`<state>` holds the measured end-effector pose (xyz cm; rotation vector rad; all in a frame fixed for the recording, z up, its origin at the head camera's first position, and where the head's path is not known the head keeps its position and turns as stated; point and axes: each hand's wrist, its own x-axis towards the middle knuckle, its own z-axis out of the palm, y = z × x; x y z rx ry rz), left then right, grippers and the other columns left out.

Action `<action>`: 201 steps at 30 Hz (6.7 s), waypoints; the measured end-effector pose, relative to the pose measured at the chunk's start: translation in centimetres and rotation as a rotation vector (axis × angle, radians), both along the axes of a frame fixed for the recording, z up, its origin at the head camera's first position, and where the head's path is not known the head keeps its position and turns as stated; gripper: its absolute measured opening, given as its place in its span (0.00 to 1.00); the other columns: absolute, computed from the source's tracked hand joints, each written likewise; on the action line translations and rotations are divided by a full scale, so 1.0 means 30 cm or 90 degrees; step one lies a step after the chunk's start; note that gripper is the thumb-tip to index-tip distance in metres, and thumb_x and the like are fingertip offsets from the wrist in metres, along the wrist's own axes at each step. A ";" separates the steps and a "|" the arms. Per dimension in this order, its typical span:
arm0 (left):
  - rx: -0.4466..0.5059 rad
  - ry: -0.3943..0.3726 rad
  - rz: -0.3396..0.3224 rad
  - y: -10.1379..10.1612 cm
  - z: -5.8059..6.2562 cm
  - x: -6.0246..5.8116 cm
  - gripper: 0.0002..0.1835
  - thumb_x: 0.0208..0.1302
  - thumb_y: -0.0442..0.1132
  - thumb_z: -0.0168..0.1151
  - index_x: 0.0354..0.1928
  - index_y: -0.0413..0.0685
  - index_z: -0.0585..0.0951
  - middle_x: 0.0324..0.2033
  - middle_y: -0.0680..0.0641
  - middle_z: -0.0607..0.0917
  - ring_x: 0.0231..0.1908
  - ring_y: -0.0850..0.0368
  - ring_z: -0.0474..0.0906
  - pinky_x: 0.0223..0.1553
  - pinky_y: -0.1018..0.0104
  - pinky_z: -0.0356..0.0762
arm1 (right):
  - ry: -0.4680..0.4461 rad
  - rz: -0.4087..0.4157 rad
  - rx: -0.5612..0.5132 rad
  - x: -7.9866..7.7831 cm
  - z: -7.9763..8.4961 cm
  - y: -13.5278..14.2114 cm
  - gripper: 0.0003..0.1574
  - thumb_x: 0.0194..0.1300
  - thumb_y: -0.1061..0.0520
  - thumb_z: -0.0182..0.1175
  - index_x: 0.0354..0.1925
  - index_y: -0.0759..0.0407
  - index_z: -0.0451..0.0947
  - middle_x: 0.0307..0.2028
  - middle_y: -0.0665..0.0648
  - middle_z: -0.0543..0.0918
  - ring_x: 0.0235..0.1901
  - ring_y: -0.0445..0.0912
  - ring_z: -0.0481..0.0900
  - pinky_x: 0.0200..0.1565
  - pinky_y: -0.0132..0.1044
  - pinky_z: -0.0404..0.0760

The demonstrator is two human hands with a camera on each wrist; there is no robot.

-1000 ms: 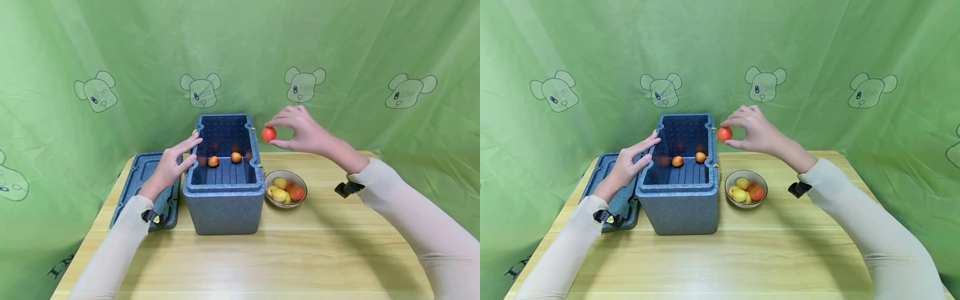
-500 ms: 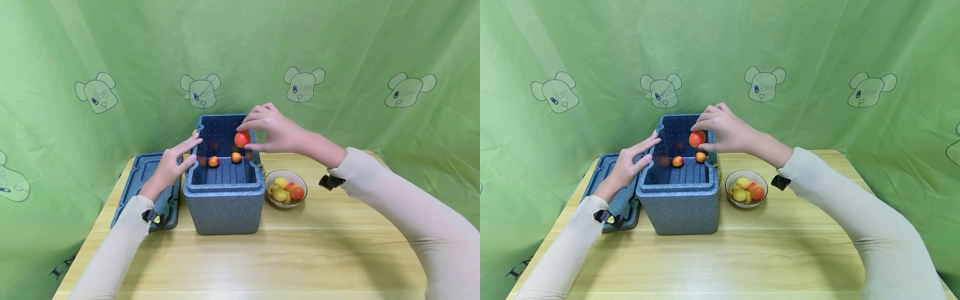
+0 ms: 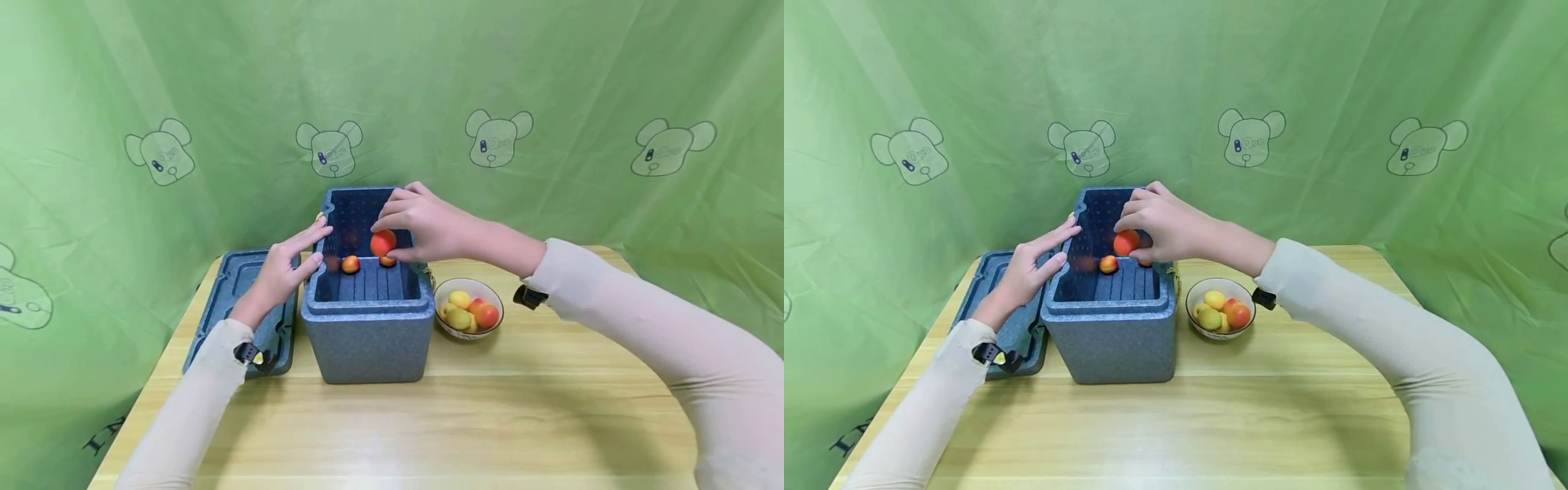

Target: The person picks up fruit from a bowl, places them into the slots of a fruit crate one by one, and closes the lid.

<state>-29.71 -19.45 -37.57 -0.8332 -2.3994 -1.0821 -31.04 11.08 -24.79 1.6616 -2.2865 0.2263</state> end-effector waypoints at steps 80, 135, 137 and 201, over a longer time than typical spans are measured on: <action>0.017 0.014 -0.003 0.003 -0.002 -0.001 0.27 0.76 0.51 0.53 0.73 0.54 0.73 0.76 0.48 0.66 0.75 0.48 0.64 0.74 0.44 0.63 | -0.211 -0.162 -0.029 -0.023 -0.412 0.391 0.25 0.49 0.52 0.80 0.46 0.58 0.88 0.45 0.53 0.90 0.50 0.51 0.81 0.56 0.55 0.67; 0.023 0.008 0.001 0.003 -0.013 -0.004 0.27 0.74 0.42 0.55 0.73 0.55 0.72 0.76 0.48 0.66 0.76 0.50 0.63 0.75 0.44 0.62 | -0.147 -0.136 -0.117 -0.039 -0.339 0.351 0.23 0.48 0.56 0.80 0.45 0.59 0.88 0.42 0.54 0.91 0.46 0.50 0.80 0.52 0.49 0.67; 0.022 0.005 0.001 0.002 -0.013 -0.004 0.26 0.75 0.43 0.55 0.73 0.56 0.72 0.77 0.48 0.66 0.76 0.50 0.62 0.75 0.44 0.62 | -0.130 -0.128 -0.139 -0.039 -0.321 0.351 0.24 0.47 0.57 0.80 0.45 0.60 0.88 0.41 0.55 0.91 0.45 0.50 0.80 0.52 0.49 0.67; -0.047 0.042 0.000 -0.001 0.013 -0.006 0.26 0.75 0.50 0.52 0.70 0.51 0.76 0.77 0.48 0.66 0.79 0.49 0.57 0.76 0.40 0.57 | -0.076 0.008 -0.171 0.027 -0.041 0.086 0.27 0.52 0.54 0.79 0.50 0.62 0.87 0.46 0.57 0.89 0.51 0.52 0.79 0.58 0.50 0.69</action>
